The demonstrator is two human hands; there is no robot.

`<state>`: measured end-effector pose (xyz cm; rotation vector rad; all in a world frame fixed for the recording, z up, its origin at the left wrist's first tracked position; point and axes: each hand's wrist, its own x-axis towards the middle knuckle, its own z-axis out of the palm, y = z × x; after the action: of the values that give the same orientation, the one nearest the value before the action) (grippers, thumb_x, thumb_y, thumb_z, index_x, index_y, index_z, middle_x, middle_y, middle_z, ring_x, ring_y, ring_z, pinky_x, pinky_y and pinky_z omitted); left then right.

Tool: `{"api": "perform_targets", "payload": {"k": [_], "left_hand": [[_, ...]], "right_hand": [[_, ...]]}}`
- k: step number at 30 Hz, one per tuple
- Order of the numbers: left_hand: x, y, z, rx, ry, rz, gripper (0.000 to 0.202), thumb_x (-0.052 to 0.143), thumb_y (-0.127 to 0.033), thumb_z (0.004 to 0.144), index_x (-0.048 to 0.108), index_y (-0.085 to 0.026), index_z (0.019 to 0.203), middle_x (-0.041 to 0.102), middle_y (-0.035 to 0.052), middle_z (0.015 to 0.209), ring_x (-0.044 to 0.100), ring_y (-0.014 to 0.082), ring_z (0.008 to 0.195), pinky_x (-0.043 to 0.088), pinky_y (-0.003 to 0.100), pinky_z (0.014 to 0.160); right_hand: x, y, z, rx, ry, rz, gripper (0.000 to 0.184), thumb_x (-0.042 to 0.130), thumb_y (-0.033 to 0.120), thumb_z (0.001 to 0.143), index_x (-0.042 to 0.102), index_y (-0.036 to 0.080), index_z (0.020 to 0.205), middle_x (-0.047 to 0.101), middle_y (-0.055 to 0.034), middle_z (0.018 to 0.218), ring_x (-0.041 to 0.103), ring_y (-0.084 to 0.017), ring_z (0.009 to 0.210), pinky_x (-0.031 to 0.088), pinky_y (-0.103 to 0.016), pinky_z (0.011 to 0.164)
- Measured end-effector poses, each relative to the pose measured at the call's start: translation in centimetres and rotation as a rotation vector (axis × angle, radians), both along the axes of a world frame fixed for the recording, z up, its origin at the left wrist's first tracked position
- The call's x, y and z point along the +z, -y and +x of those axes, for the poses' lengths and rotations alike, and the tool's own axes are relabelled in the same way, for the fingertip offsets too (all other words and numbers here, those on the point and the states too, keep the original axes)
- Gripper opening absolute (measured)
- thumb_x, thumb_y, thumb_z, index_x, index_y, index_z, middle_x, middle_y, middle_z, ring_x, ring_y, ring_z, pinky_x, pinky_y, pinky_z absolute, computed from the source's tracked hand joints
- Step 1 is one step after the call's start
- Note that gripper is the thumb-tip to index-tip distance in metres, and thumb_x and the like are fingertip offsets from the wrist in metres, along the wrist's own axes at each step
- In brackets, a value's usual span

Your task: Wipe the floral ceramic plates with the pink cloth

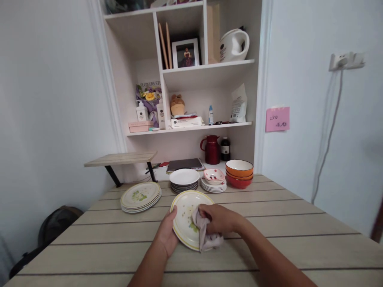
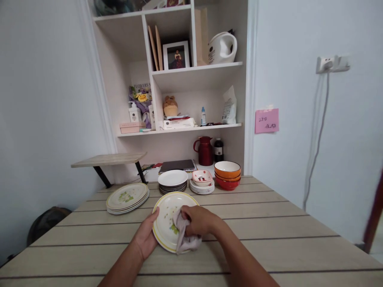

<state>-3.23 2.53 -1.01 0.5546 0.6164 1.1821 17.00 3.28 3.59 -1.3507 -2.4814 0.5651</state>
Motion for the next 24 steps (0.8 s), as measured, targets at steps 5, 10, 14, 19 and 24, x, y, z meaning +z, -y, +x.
{"api": "perform_targets", "payload": {"k": [5,10,14,19,24], "left_hand": [[0.2,0.0,0.2,0.019,-0.036,0.02,0.046,0.061,-0.027,0.084,0.056,-0.011,0.126,0.072,0.0156,0.109,0.069,0.0285,0.097,0.05,0.041,0.092],[0.3,0.1,0.2,0.019,-0.029,0.046,0.046,0.06,-0.025,0.084,0.054,-0.013,0.128,0.072,0.0144,0.11,0.069,0.0272,0.098,0.05,0.041,0.092],[0.2,0.2,0.2,0.009,-0.043,0.035,0.051,0.06,-0.028,0.085,0.05,-0.013,0.132,0.071,0.0157,0.113,0.068,0.0273,0.101,0.048,0.04,0.094],[0.1,0.1,0.2,0.013,-0.025,0.024,0.052,0.062,-0.029,0.083,0.051,-0.012,0.131,0.071,0.0167,0.111,0.068,0.0279,0.1,0.048,0.04,0.094],[0.2,0.0,0.3,0.001,-0.01,0.013,0.041,0.061,-0.027,0.083,0.059,-0.009,0.12,0.074,0.0156,0.103,0.069,0.0279,0.095,0.05,0.04,0.09]], "right_hand": [[-0.6,0.8,-3.3,-0.055,-0.084,0.123,0.035,0.064,0.029,0.069,0.051,0.025,0.101,0.062,0.0018,0.09,0.052,-0.015,0.076,0.032,-0.025,0.062],[-0.9,0.0,-4.2,-0.221,-0.084,0.226,0.034,0.051,0.033,0.081,0.048,0.024,0.114,0.055,-0.0071,0.114,0.053,-0.019,0.09,0.029,-0.028,0.066],[-0.7,-0.9,-1.6,-0.261,-0.007,0.198,0.032,0.056,0.028,0.074,0.053,0.021,0.105,0.058,-0.0085,0.105,0.053,-0.02,0.083,0.026,-0.028,0.061],[-0.2,0.0,0.3,-0.064,0.091,0.106,0.024,0.07,0.027,0.057,0.056,0.022,0.077,0.06,-0.0001,0.078,0.049,-0.016,0.067,0.024,-0.027,0.056],[-0.6,1.8,-3.7,-0.024,0.036,0.176,0.03,0.064,0.026,0.065,0.056,0.023,0.094,0.061,-0.0019,0.096,0.052,-0.017,0.079,0.028,-0.027,0.062]]}}
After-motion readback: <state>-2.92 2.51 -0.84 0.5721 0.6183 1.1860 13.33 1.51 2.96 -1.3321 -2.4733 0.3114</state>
